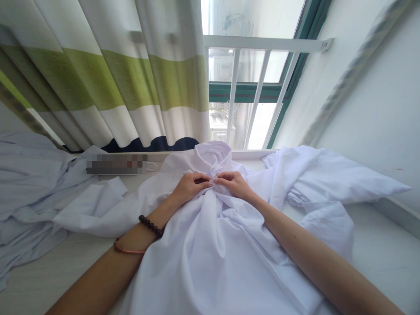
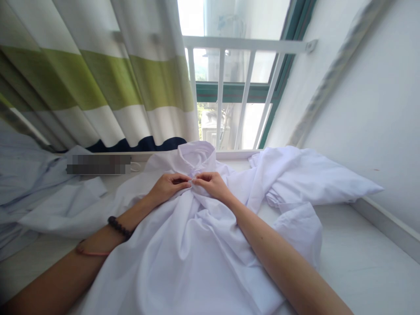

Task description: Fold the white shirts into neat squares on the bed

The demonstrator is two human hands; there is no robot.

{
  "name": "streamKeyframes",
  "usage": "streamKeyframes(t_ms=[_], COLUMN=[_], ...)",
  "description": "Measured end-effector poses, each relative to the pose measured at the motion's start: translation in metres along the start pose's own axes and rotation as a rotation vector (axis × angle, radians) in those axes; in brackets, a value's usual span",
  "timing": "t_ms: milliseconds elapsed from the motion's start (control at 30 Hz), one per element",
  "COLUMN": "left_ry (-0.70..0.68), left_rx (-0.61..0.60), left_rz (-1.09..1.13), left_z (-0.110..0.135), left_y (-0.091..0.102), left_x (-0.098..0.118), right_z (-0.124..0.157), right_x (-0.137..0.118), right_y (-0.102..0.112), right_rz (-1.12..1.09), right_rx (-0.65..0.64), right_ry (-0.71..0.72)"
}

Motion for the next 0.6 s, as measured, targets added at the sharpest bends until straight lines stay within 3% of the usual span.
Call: streamKeyframes(t_ms=[433, 600], left_ry=[-0.042, -0.073], left_rx=[0.1, 0.096], left_rz=[-0.05, -0.118], left_z=[0.0024, 0.0021], left_y=[0.0025, 0.0015], left_x=[0.0065, 0.0051], right_z=[0.0017, 0.0035], right_x=[-0.0041, -0.0019], right_y=[0.0017, 0.004], right_rz=[-0.01, 0.011], right_rx=[0.05, -0.06], right_ry=[-0.031, -0.108])
Point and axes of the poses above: each hand's wrist, its own z-axis away from the middle knuckle, its own y-axis out of the back of the hand, x = y × z, the point moved 5 cm from there along -z, towards the middle knuckle, and after that the axes turned 6 degrees about z, right-handed, at the moved point
